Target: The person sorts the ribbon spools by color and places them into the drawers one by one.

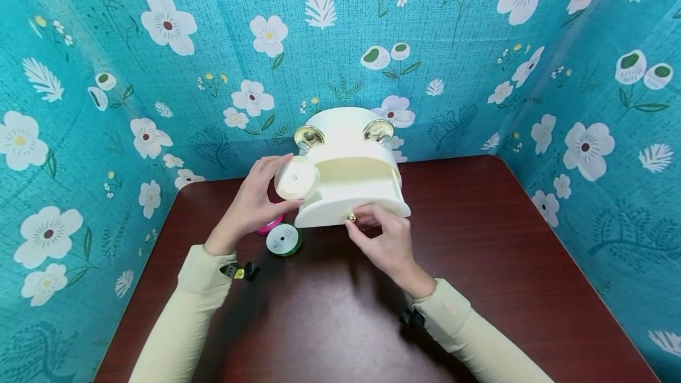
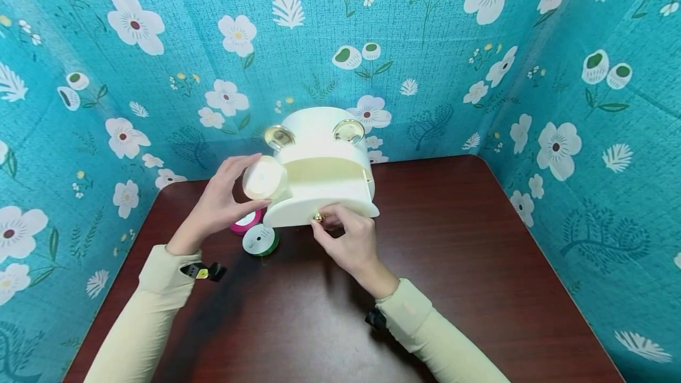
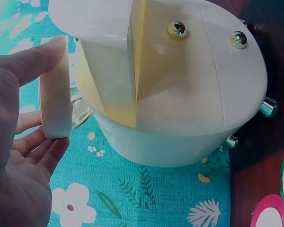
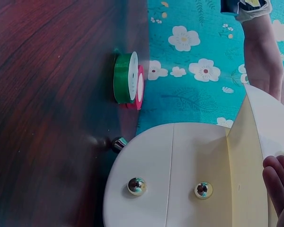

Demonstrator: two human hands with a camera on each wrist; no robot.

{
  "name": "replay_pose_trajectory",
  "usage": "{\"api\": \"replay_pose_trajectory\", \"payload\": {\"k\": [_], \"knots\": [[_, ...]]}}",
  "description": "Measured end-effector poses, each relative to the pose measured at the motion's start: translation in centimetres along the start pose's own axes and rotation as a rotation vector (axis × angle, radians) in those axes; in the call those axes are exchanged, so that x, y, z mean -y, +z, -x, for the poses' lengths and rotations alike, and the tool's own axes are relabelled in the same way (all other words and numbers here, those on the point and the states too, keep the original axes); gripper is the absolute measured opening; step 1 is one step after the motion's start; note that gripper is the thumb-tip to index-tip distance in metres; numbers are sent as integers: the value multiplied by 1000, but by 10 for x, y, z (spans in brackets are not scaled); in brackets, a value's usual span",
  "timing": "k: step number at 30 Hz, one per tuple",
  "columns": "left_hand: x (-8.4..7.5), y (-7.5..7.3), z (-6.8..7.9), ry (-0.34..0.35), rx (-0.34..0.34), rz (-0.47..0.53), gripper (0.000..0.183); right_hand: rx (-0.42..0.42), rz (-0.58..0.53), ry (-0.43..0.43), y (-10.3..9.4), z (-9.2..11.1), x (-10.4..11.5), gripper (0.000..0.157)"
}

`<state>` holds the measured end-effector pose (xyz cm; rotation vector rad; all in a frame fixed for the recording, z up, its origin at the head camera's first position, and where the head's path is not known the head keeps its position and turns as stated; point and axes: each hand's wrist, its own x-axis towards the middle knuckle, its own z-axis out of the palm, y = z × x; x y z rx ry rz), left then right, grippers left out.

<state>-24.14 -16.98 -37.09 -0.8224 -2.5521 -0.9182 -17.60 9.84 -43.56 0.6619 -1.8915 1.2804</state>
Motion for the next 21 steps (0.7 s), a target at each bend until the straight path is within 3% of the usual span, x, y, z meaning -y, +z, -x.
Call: {"api": "replay_pose_trajectory", "payload": {"k": [21], "knots": [[-9,14,-20,161,24,17,89,-3,-5,-14,0,1,1,20]]}}
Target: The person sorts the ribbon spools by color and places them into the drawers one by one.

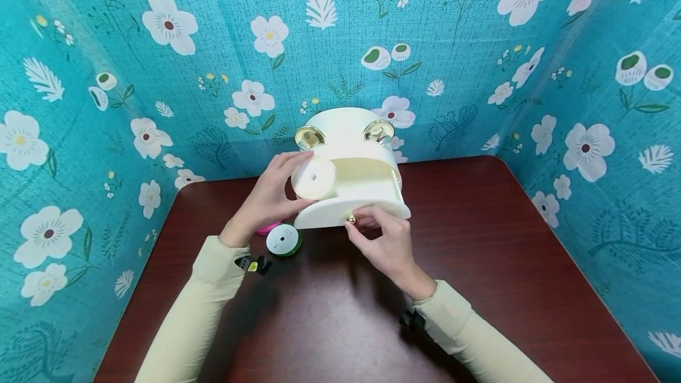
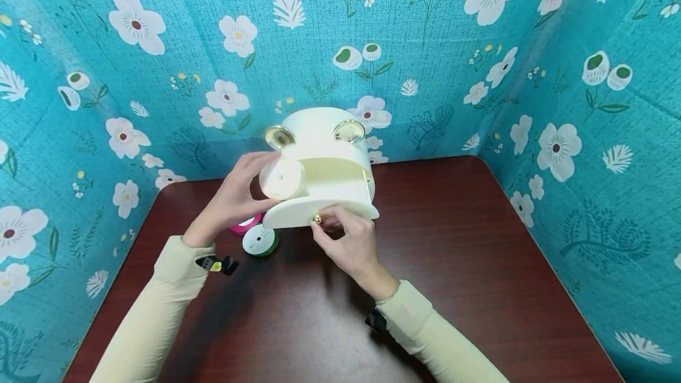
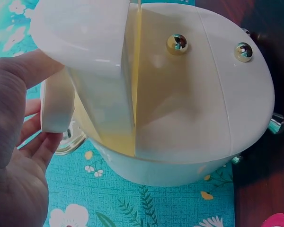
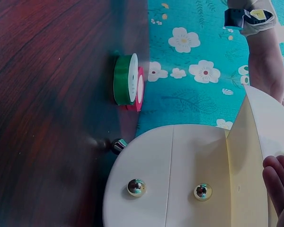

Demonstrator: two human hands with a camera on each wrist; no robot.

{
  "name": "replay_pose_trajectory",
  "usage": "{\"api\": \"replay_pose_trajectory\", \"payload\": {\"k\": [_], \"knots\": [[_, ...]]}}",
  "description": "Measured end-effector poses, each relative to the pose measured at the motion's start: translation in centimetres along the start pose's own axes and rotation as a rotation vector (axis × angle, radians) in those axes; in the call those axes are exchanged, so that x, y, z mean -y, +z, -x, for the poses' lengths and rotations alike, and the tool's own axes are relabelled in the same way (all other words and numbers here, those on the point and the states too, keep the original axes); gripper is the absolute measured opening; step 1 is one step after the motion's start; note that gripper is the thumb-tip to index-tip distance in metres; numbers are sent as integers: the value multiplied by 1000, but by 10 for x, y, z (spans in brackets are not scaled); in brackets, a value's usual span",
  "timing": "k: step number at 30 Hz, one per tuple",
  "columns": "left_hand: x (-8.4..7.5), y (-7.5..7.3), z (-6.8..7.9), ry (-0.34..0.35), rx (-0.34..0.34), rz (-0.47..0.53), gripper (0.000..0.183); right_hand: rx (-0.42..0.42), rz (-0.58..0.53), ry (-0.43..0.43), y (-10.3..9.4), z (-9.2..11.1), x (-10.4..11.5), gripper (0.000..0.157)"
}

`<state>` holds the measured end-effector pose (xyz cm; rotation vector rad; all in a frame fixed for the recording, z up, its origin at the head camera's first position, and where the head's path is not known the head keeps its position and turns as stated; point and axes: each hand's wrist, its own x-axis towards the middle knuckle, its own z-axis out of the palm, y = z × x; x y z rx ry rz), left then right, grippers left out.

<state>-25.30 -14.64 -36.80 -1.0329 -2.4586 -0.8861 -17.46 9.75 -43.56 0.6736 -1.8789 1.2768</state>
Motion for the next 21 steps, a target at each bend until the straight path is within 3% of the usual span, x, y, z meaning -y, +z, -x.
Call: {"api": "replay_pose_trajectory", "payload": {"k": [10,21], "knots": [[-1,8,-8,86,2,19,88,-9,-3,-14,0,1,-1,20],[-3,11,-12,94,33,7,89,-9,-8,-27,-2,3,2,22]]}}
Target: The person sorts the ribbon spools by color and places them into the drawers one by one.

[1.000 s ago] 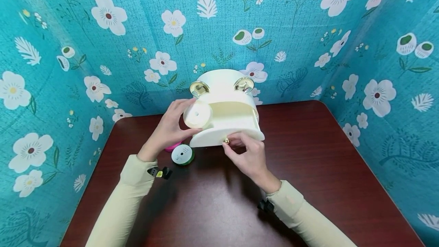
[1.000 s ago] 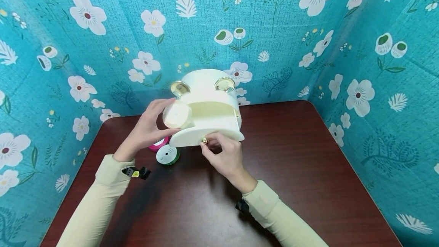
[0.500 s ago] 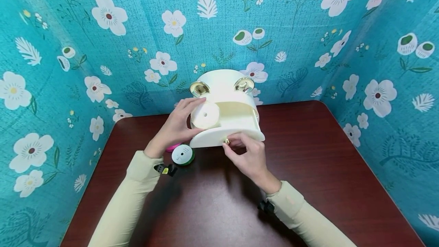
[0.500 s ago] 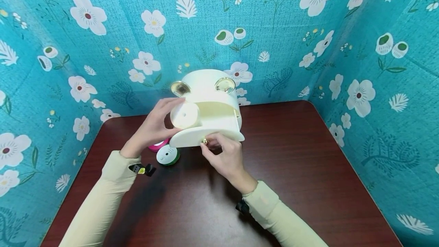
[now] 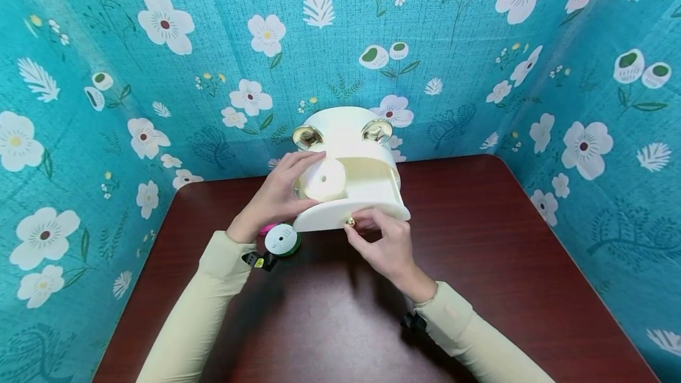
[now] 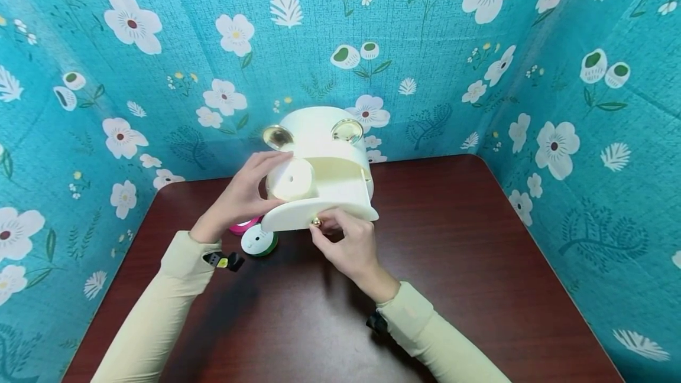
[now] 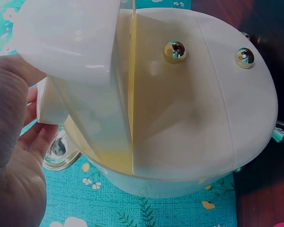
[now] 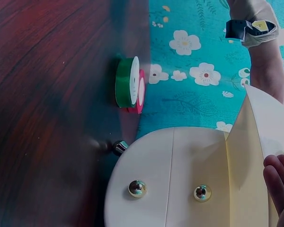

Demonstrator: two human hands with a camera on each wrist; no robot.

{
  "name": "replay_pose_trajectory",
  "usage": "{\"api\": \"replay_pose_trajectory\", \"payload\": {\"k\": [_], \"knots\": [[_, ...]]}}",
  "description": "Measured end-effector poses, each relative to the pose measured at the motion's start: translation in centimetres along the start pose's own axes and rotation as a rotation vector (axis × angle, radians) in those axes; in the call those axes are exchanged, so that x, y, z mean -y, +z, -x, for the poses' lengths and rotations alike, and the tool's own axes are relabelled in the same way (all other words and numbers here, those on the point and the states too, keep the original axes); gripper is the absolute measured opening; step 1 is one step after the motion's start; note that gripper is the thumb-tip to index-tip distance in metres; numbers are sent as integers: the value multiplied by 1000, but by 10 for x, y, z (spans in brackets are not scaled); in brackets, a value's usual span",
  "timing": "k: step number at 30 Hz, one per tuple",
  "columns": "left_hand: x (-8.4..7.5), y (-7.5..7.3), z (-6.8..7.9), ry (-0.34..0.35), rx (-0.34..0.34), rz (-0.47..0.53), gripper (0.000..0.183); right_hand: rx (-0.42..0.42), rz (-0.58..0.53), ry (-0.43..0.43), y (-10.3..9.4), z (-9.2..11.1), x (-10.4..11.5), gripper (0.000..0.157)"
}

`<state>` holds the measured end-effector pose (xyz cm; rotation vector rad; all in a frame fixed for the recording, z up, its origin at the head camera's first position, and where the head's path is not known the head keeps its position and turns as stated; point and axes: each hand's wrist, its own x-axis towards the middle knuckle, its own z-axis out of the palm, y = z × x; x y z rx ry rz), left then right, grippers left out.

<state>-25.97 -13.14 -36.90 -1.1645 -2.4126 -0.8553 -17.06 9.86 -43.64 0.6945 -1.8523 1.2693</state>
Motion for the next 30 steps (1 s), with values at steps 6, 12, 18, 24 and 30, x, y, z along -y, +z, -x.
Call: {"api": "replay_pose_trajectory", "payload": {"k": [6,12,18,24,30], "knots": [[0,0,0,23,-1,19,89,8,-22,-3,0,0,4,23],[0,1,1,70,4,36,86,21,-16,-15,-1,3,5,22],[-2,1,2,91,29,25,87,18,-23,-35,-1,6,7,20],[-3,3,0,115,89,27,85,7,-17,-41,0,8,8,20],[-2,5,-1,88,157,30,83,9,-10,-39,-1,9,9,20]]}}
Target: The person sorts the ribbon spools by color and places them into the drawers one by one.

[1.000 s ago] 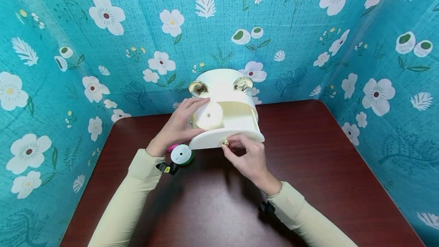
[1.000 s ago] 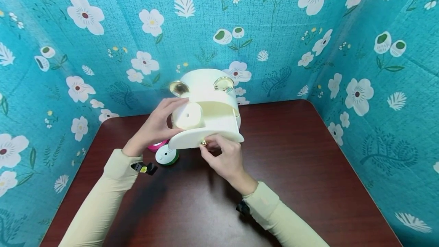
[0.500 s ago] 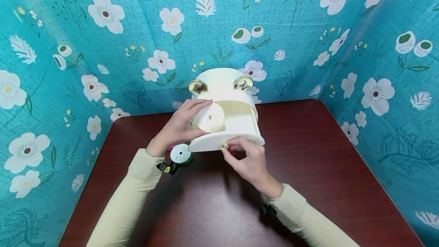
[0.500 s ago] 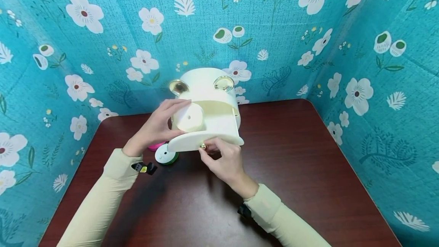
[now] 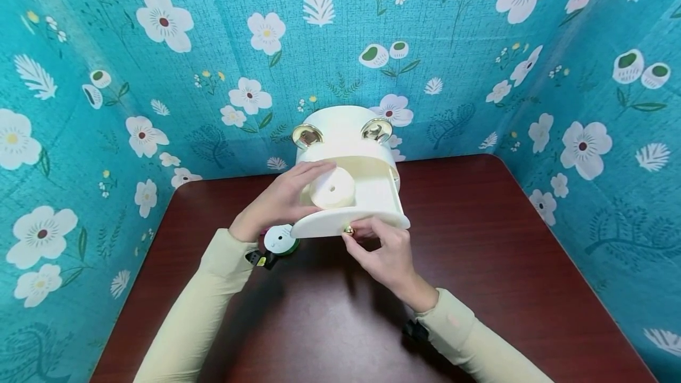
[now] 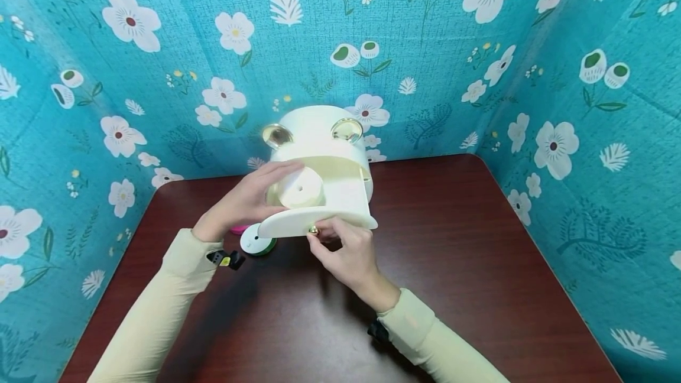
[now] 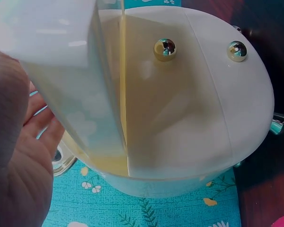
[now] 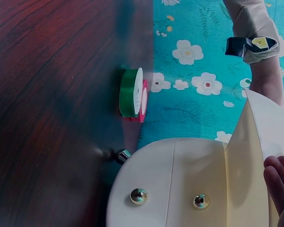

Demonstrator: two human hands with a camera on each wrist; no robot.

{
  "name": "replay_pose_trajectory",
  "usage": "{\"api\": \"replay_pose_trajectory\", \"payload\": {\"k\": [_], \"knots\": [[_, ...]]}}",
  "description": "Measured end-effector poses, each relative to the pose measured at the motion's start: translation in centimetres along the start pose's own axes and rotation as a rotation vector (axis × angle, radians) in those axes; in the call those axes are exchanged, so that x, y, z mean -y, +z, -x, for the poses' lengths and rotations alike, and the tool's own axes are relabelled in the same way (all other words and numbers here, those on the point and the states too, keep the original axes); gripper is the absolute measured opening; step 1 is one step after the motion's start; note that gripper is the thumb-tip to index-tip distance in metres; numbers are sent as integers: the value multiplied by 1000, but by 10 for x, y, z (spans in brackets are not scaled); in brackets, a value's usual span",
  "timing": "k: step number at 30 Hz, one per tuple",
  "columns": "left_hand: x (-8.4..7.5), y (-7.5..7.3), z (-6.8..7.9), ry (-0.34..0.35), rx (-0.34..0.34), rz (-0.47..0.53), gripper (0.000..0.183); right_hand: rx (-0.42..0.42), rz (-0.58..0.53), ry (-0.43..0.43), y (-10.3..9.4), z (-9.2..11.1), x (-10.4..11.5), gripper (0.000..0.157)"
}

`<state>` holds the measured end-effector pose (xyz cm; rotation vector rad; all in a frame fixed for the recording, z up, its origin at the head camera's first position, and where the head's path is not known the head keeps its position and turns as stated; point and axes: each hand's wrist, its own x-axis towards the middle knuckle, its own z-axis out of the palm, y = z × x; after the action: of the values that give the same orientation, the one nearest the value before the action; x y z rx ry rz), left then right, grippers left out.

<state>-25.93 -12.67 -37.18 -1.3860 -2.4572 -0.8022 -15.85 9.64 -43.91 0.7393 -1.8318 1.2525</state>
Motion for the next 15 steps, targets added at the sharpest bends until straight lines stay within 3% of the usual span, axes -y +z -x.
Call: {"api": "replay_pose_trajectory", "payload": {"k": [15], "knots": [[0,4,-9,-124,174,-42,77,-13,-6,-4,0,-2,1,20]]}}
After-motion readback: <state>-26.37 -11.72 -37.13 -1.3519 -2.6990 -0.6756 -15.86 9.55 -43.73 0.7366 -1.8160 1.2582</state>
